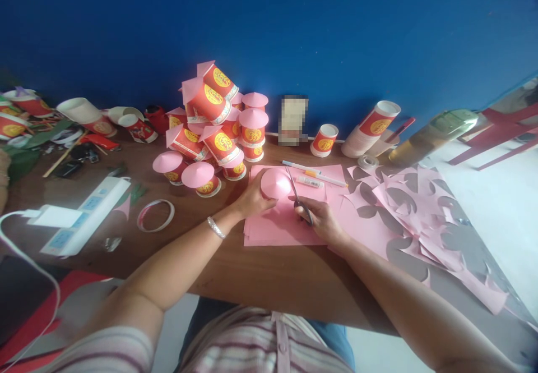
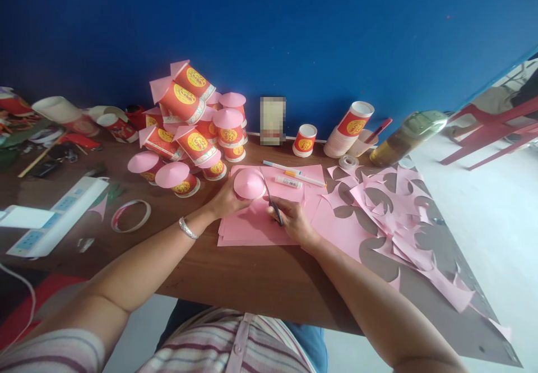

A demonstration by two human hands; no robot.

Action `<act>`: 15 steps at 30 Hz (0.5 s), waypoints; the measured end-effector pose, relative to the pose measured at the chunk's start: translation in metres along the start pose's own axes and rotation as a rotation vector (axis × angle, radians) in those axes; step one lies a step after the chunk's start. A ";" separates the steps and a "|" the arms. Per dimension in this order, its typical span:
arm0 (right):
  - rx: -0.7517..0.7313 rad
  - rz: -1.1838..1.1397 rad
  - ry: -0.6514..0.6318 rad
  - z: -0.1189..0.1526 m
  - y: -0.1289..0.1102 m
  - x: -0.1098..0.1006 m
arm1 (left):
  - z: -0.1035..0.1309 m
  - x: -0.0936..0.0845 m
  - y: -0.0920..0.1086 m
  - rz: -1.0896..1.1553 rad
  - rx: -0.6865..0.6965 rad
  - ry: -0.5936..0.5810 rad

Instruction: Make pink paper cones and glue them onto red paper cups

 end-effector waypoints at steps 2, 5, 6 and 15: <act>-0.002 0.000 0.004 0.000 0.000 0.000 | 0.000 0.000 0.000 -0.006 0.002 -0.003; -0.006 -0.013 0.004 0.000 -0.001 0.000 | 0.000 0.000 -0.002 -0.013 0.004 -0.003; -0.003 -0.016 0.005 0.000 -0.002 0.000 | 0.000 0.000 -0.002 -0.013 0.004 -0.002; 0.055 -0.053 -0.014 0.004 -0.007 -0.002 | 0.000 -0.002 -0.001 0.004 -0.001 0.009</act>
Point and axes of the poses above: each hand's wrist, its own z-axis away from the middle knuckle, its own x-axis out of the palm, y = z × x, the point moved 3 cm from there along -z, towards the middle knuckle, and after that the axes turned 7 degrees about -y, right-handed, at the moved point
